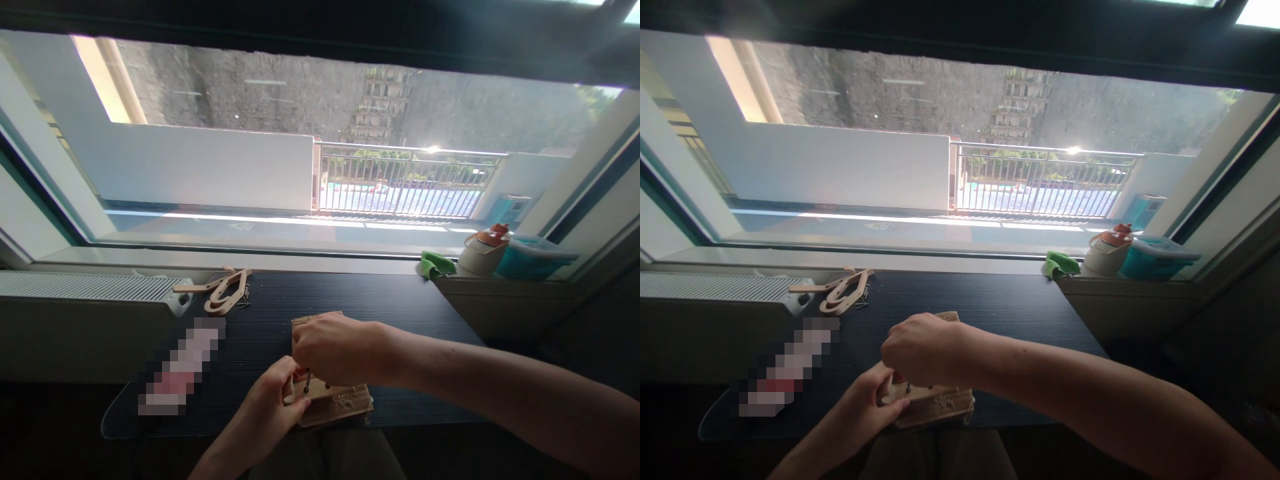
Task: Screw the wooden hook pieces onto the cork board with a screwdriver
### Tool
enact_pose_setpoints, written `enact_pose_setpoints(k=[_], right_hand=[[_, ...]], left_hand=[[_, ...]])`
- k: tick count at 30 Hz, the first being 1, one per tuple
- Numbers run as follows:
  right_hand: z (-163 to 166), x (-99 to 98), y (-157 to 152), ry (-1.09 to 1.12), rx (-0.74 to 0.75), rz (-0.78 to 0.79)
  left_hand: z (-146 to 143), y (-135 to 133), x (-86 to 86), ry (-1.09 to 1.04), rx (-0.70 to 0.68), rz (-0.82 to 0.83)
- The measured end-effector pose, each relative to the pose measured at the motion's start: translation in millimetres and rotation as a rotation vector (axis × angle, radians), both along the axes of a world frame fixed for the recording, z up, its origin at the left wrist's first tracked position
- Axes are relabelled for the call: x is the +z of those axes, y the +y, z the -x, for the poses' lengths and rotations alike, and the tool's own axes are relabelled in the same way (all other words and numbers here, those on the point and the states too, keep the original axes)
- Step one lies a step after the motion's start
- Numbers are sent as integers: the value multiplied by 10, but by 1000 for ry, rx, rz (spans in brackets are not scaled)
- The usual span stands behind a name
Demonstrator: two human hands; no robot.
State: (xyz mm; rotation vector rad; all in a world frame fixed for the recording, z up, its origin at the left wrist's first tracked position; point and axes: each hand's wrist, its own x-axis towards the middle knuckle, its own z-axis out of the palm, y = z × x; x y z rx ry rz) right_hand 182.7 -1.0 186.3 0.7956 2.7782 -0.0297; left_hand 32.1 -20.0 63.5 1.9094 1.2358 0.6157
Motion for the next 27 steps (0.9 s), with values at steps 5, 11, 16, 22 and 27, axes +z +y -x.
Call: enact_pose_setpoints(k=[5, 11, 16, 22, 27], right_hand=[[3, -27, 1, 24, -4, -2], [10, -26, -31, 40, 16, -27], [32, -33, -53, 32, 19, -21], [53, -46, -95, 31, -13, -34], [52, -44, -56, 44, 30, -27]], left_hand=[[-1, 9, -38, -167, 34, 131], [-18, -13, -92, -83, 67, 116], [-35, 2, -114, -94, 84, 85], [-40, 39, -83, -95, 74, 44], [-51, 41, -64, -108, 53, 28]])
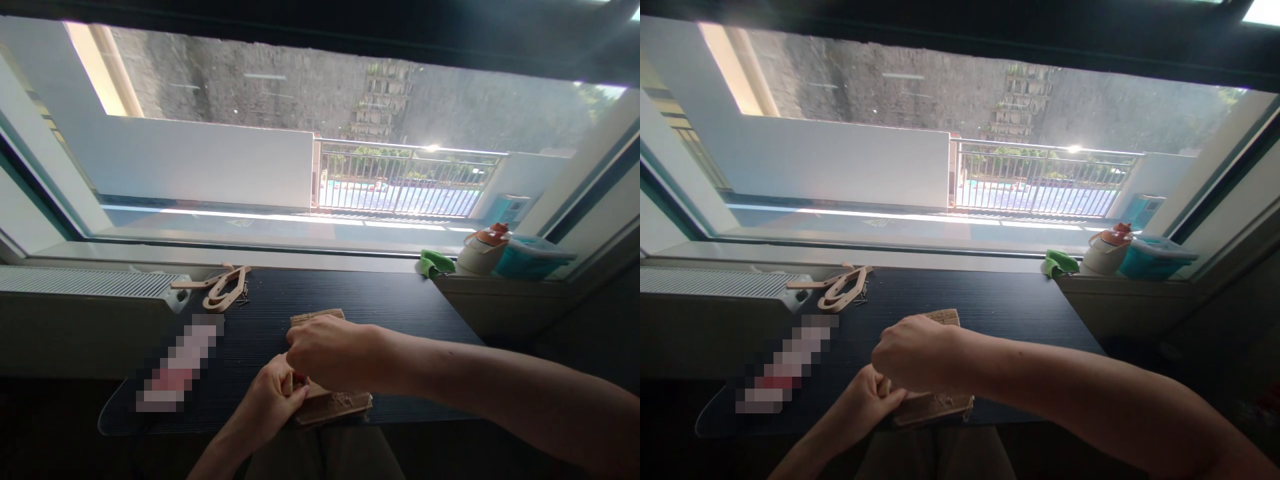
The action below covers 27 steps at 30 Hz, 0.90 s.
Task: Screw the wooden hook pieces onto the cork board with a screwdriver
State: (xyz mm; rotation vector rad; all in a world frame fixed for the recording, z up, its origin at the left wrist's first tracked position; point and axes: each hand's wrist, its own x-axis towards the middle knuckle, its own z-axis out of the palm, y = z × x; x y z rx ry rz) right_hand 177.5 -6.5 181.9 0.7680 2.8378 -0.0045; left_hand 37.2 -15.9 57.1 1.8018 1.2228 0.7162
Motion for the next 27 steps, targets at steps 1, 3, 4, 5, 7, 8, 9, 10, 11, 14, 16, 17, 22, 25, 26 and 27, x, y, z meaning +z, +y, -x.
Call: enact_pose_setpoints(k=[1, 3, 4, 5, 7, 8, 9, 10, 11, 14, 16, 17, 22, 25, 26, 27], right_hand=[[-1, 4, 12, 5, 10, 4], [1, 17, 29, -7, -3, 20], [5, 25, 33, -17, -9, 26], [11, 33, 34, -23, -8, 30], [29, 42, 30, -38, -1, 38], [40, 42, 27, -47, -3, 46], [52, 40, 25, -55, -14, 56], [64, 37, 22, -65, -32, 68], [75, 33, 21, -76, -51, 78], [88, 33, 18, -100, -107, 92], [71, 53, 15, -94, -130, 94], [55, 67, 14, -73, -132, 84], [-31, 97, 28, -6, -67, 39], [-45, 37, 43, 25, -8, 2], [-40, 17, 43, 40, -1, -18], [-30, 4, 40, 45, -7, -33]], left_hand=[[1, -2, -1, -1, -1, 9], [4, -5, -6, 0, 4, 34], [6, -6, -9, -1, 7, 44], [7, -6, -11, -3, 9, 52], [5, -6, -12, -5, 6, 64], [2, -6, -11, -6, 3, 70], [-2, -6, -10, -7, 1, 77], [-6, -6, -8, -7, 0, 84], [-10, -6, -5, -9, -2, 89], [-16, -11, 5, -5, -13, 88], [-14, -16, 10, 14, -6, 66], [-12, -19, 11, 27, -1, 49], [-1, -22, 6, 75, -48, -18], [2, -15, -6, 76, -51, -18], [2, -12, -10, 68, -43, -14], [1, -10, -12, 60, -36, -8]])
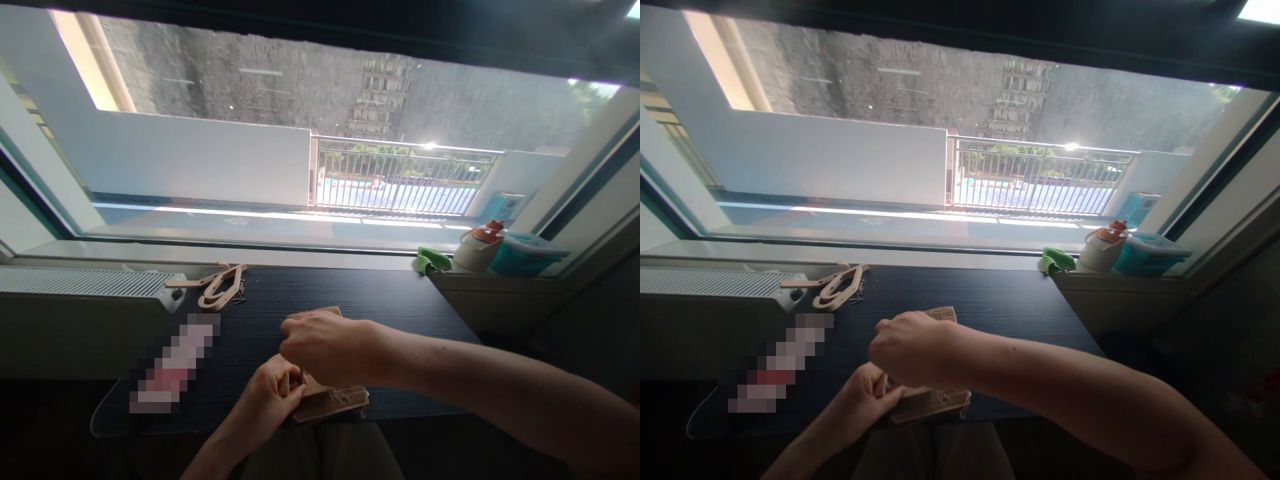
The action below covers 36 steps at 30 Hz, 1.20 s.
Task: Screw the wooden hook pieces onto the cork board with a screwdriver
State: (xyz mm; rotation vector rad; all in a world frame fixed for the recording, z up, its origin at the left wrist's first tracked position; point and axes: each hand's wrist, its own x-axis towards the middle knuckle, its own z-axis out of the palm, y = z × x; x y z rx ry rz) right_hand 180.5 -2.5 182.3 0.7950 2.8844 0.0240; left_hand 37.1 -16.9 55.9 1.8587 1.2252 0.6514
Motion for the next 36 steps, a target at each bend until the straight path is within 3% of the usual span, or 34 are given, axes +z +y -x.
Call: enact_pose_setpoints(k=[7, 17, 23, 26, 31, 36], right_hand=[[128, 92, -50, -162, -191, 94], [86, 156, -48, -85, 3, 116], [163, 47, -57, -77, -118, 92], [167, 85, -62, -100, -183, 78], [110, 221, -65, -135, -145, 103], [58, 108, -21, -73, -77, 62]], left_hand=[[-24, -7, 56, -21, 0, 58], [-6, 13, -30, -27, 76, 150], [39, 19, -93, -28, 73, 140], [38, 30, -93, 16, 42, 106], [14, 30, -67, 53, -3, 29], [6, 23, -47, 61, -34, -38]])
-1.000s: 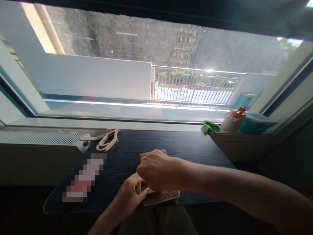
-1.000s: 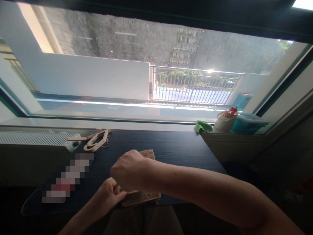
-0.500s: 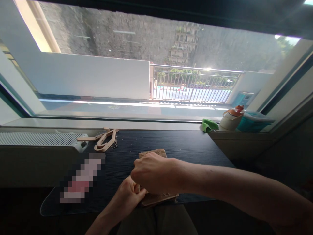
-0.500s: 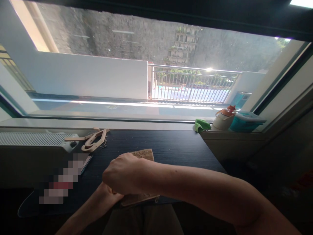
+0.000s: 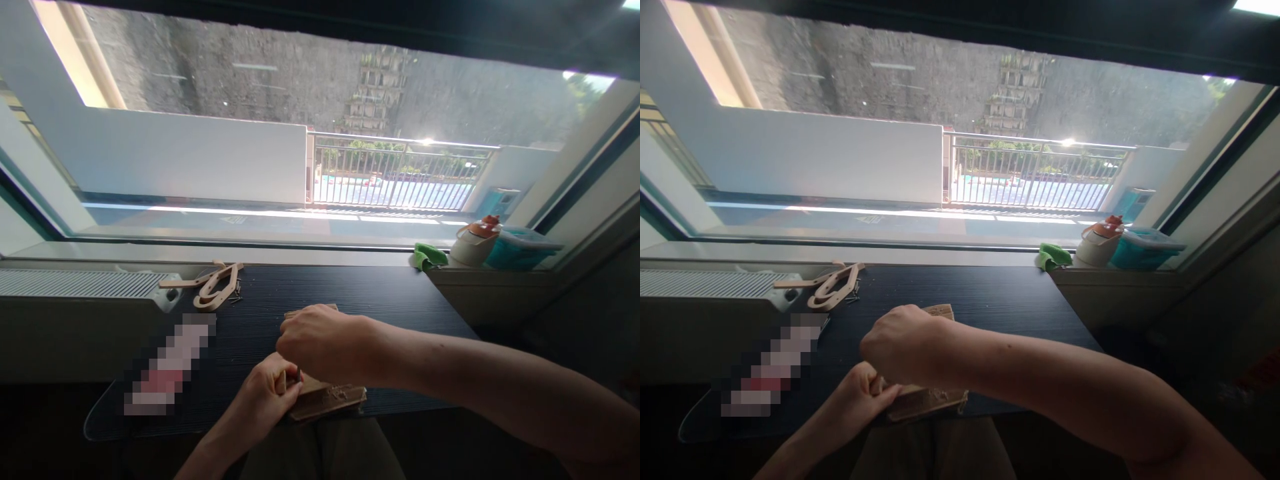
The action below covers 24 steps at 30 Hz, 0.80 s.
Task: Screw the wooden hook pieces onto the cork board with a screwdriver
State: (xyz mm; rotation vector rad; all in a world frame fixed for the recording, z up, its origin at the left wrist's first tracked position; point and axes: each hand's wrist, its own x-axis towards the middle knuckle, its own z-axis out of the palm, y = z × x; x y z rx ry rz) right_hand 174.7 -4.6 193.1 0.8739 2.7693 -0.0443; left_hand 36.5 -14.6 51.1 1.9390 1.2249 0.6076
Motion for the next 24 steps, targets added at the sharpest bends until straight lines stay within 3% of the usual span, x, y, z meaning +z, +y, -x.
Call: enact_pose_setpoints(k=[4, 9, 16, 24], right_hand=[[7, -74, 1, 14, -8, 5], [43, 13, -39, -28, -100, 9], [10, 9, -15, -12, -9, 38], [32, 6, -26, -94, -137, 49]], left_hand=[[4, 2, 14, -1, 14, 25], [9, 6, -18, 27, 34, 71], [3, 17, -19, 23, 36, 25], [-16, 6, 60, -29, -8, -20]])
